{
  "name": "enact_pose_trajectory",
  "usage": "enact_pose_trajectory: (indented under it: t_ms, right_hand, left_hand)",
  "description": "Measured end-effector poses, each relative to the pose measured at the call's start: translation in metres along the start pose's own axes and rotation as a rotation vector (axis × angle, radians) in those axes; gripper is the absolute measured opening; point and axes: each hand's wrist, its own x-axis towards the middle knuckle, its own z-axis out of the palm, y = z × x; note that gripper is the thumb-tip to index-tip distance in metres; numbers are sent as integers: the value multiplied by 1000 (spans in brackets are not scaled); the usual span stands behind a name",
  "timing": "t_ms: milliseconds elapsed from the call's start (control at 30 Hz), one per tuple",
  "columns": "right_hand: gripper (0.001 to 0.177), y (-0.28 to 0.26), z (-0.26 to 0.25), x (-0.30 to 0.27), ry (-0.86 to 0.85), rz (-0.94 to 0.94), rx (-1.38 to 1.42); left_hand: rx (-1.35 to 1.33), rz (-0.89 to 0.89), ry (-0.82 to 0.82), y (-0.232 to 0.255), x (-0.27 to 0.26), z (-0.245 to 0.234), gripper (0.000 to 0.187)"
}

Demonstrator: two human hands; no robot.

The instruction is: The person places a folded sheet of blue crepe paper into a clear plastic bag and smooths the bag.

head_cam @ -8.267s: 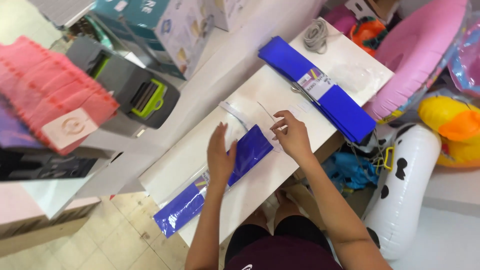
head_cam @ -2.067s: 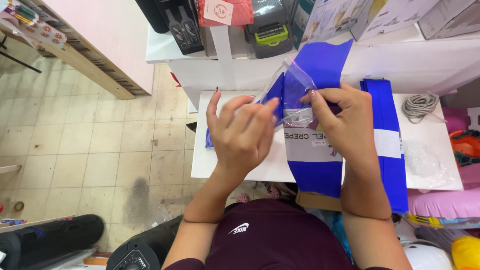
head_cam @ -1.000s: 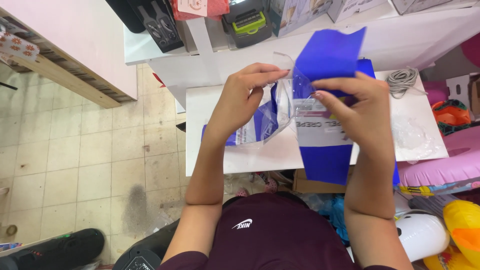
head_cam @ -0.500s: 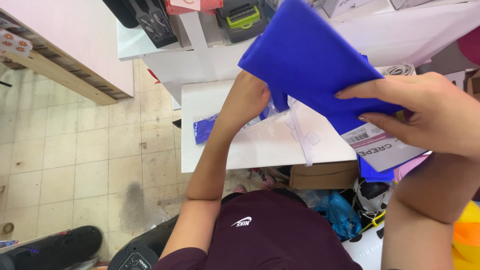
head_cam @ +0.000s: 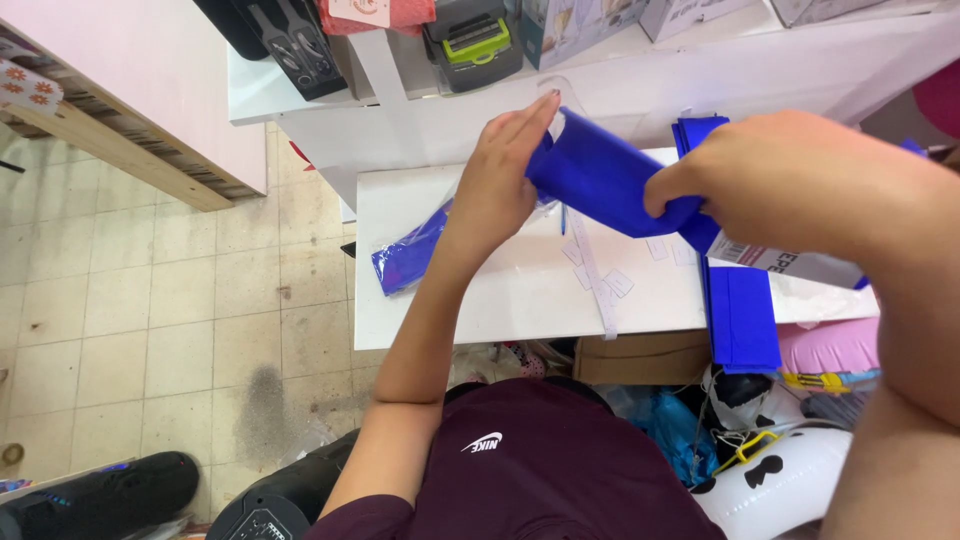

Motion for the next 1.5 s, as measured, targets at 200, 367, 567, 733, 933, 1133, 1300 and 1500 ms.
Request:
enact_pose_trajectory:
  t_ms: [200,367,567,733,933,1133,1300,1500]
  right_hand:
    - [42,-2,0,22,69,-210,-144]
    - [47,0,-13,42,57,-207,-194]
    - [49,2,-22,67,-17,-201,-134]
    - [58,0,-35,61,-63,-230,-16]
    - [56,-5,-42,29,-139,-298,-82]
    - [57,-3,-36,28,-84,-342,-213]
    - [43,5,-22,51,63,-151,-204]
    - [24,-10,-9,43,185,-231,-285]
  left_hand:
    - [-29,-95,-62,-5,2,17,101]
    - [-202,-4,-200,-14,0,19,105]
    - [-79,17,-269,-9,-1,25,107]
    - [46,54,-173,7,-6,20,96]
    - [-93,69,-252,33,-9,-24,96]
    - [-122,59,-249,38,-11,-40,90]
    - [-220,93,-224,41,-13,-48,82]
    - [-149,56,-117,46,-9,-49,79]
